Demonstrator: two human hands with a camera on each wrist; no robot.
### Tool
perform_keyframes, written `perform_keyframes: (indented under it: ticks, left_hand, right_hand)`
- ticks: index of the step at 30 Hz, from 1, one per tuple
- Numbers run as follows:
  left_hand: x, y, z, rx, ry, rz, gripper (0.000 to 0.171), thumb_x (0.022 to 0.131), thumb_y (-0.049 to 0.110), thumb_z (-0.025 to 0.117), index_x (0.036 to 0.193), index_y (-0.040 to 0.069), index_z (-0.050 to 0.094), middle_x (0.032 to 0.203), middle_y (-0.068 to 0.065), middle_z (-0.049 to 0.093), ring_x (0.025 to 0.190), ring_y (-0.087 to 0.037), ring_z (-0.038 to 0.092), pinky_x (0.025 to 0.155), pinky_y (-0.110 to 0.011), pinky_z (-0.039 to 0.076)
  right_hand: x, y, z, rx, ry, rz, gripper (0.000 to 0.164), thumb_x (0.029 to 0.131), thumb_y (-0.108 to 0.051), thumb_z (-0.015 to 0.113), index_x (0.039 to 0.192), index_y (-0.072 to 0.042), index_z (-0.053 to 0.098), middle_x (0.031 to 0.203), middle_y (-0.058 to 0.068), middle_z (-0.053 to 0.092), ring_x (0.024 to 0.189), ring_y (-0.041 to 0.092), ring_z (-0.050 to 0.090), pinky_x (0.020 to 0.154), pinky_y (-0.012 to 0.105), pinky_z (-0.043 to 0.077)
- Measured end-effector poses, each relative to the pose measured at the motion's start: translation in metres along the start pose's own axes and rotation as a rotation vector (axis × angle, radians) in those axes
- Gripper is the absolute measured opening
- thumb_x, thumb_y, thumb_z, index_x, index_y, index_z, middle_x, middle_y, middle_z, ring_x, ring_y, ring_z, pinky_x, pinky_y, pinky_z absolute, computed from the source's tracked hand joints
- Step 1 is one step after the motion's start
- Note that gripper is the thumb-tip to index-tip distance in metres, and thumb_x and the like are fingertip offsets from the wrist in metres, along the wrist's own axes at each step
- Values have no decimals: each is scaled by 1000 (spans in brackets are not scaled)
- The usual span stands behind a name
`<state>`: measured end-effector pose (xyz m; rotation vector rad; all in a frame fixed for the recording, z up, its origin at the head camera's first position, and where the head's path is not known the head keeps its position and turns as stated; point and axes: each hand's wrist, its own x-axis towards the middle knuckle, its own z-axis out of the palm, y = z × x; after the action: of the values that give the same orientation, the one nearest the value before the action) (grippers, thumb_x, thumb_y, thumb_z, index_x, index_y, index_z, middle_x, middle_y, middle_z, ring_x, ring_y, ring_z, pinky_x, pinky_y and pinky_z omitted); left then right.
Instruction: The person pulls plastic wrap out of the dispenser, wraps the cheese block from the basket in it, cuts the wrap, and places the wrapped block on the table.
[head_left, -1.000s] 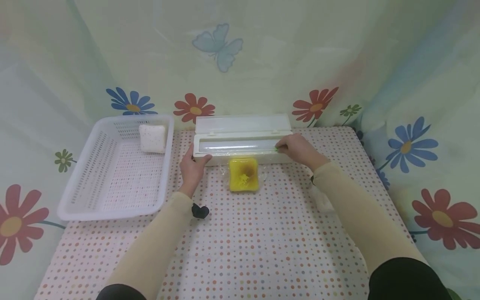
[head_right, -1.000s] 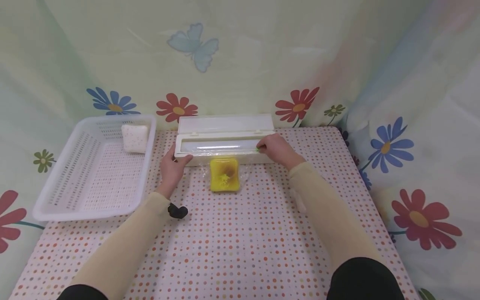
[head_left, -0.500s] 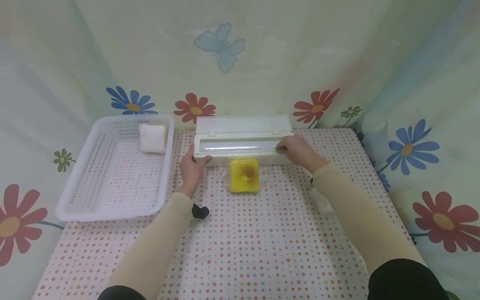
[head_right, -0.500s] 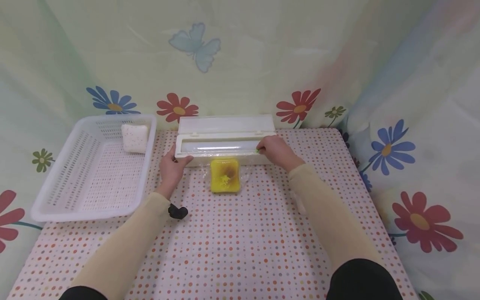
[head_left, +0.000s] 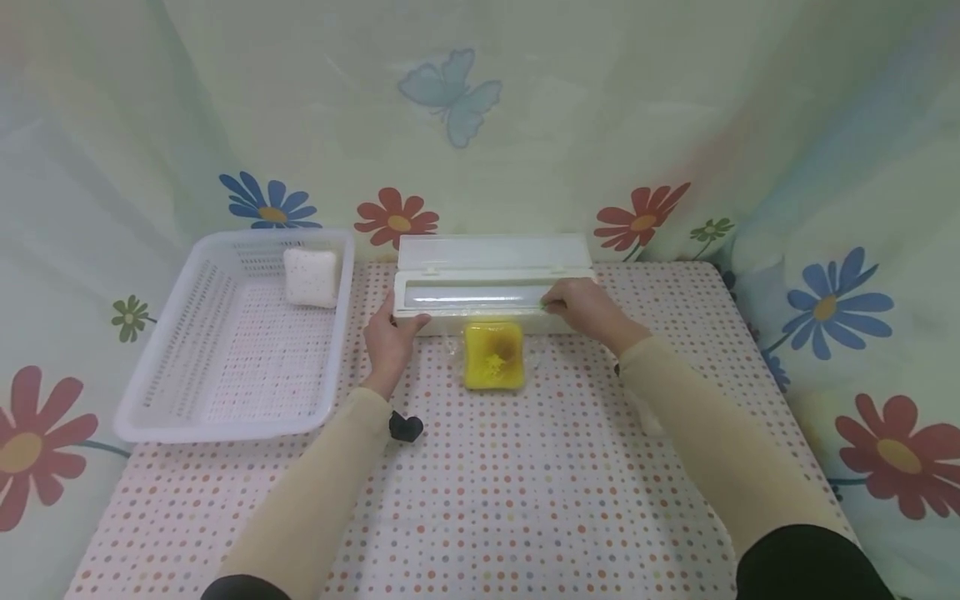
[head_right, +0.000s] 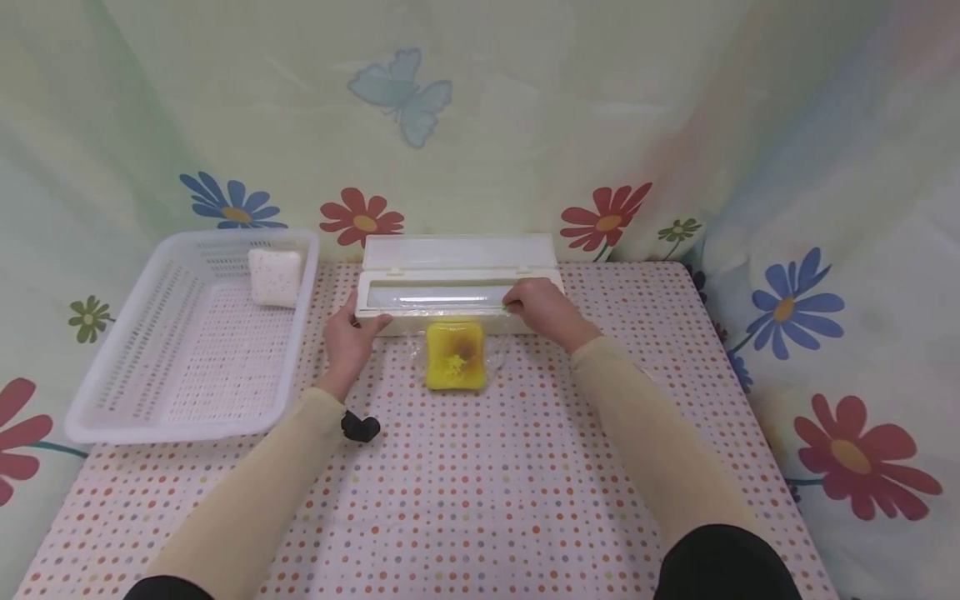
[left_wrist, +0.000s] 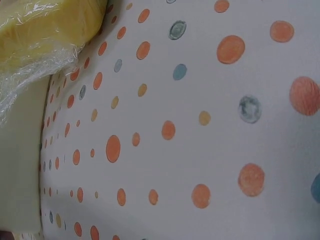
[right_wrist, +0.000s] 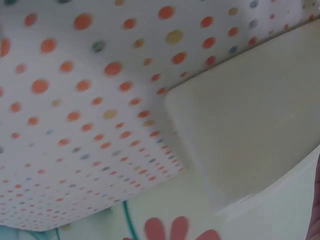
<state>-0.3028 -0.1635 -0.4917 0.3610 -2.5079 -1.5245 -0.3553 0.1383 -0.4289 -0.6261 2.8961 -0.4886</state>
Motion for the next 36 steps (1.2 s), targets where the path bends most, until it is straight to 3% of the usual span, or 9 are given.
perform_keyframes:
  ticks: [5, 8, 16, 29, 36]
  left_hand:
    - [0, 3, 2, 2, -15, -19, 85, 88, 32, 80, 158, 13, 37, 150, -14, 56, 140, -31, 52, 117, -43, 44]
    - [1, 6, 3, -6, -37, -11, 85, 88, 33, 79, 159, 12, 37, 149, -14, 57, 140, -32, 53, 117, -44, 45]
    - [3, 7, 0, 6, -31, -49, 86, 89, 32, 79, 159, 12, 35, 150, -14, 56, 140, -32, 52, 116, -45, 45]
    - [5, 1, -1, -16, -35, -54, 85, 87, 31, 81, 158, 15, 37, 151, -12, 56, 141, -31, 52, 117, -45, 44]
    - [6, 0, -4, -26, -34, -55, 88, 86, 30, 82, 158, 11, 36, 153, -14, 53, 141, -33, 51, 118, -45, 43]
  right_hand:
    - [14, -30, 7, 37, -30, -75, 20, 98, -6, 66, 115, -1, 75, 118, 17, 75, 113, 33, 70, 99, 44, 58]
    - [22, -45, 6, 53, -50, -65, 20, 99, -6, 65, 115, -1, 75, 119, 15, 75, 114, 31, 70, 100, 43, 57]
    - [32, -61, 9, 41, -84, -59, 21, 99, -4, 64, 117, -1, 74, 121, 16, 74, 116, 31, 70, 101, 42, 57]
    - [48, -91, 27, 21, -40, -159, 18, 98, -6, 65, 111, -2, 78, 112, 14, 77, 106, 28, 71, 98, 39, 59]
    - [55, -107, 35, 5, -2, -205, 18, 99, -4, 64, 108, -1, 79, 107, 14, 77, 101, 27, 70, 97, 38, 58]
